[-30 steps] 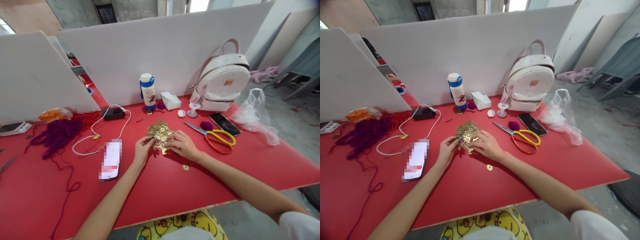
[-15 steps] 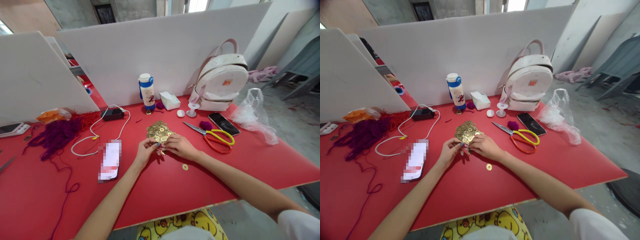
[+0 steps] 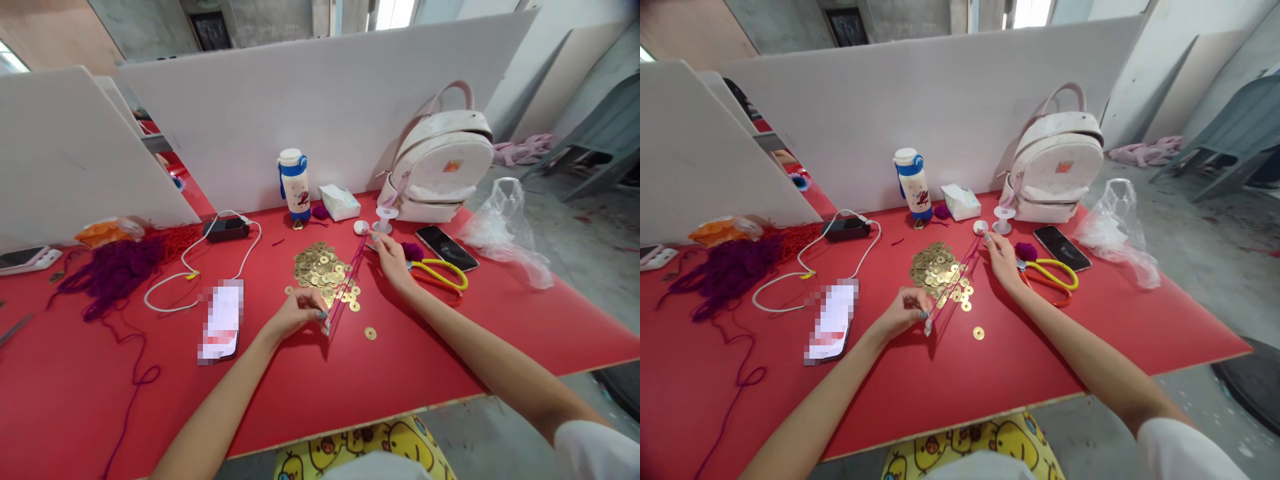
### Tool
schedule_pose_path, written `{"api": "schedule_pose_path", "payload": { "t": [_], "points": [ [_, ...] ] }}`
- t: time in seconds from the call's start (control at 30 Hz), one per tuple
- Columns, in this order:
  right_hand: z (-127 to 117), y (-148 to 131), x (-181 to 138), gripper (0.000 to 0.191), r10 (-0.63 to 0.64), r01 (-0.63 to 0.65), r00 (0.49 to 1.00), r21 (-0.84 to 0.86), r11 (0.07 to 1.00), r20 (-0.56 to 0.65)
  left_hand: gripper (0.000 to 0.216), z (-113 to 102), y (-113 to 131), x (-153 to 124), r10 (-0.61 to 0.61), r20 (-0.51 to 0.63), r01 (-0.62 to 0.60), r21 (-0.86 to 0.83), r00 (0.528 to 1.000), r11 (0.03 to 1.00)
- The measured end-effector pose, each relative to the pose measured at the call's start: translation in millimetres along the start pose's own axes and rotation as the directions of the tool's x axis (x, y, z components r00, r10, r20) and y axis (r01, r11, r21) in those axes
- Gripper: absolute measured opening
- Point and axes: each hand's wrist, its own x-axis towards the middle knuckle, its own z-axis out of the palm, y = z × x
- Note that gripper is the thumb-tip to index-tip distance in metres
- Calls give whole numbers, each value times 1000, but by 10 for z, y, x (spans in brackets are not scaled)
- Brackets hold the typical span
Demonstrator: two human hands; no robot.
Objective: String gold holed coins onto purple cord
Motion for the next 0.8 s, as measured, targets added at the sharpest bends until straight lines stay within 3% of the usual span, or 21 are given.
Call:
{"api": "schedule_pose_path", "payload": {
  "t": [0.13, 0.3, 0.37, 0.47, 0.63, 0.8],
  "points": [
    [-9, 22, 22, 34, 53, -45, 996, 107, 993, -76, 31, -15, 10, -5, -11, 85, 15, -48, 996, 999],
    [-50, 4, 53, 33, 70, -53, 985, 112, 992, -160, 34, -39, 41, -7, 11, 132, 1, -92, 991, 996],
    [-64, -21, 60, 31, 77, -54, 981, 130, 990, -176, 33, -45, 62, -5, 38, 47, -34, -97, 998, 995],
    [-55, -82, 42, 26, 80, -62, 990, 158, 985, -113, 33, -56, 103, 13, 94, -180, -107, -64, 979, 992],
    [17, -236, -76, 19, 27, -37, 996, 123, 992, 82, 34, -93, 143, 79, 181, -487, -173, 62, 854, 983],
    [68, -388, -225, 23, -131, 134, 957, 8, 991, 260, 29, -121, 121, 100, 259, -617, -92, 290, 743, 953]
  ]
}}
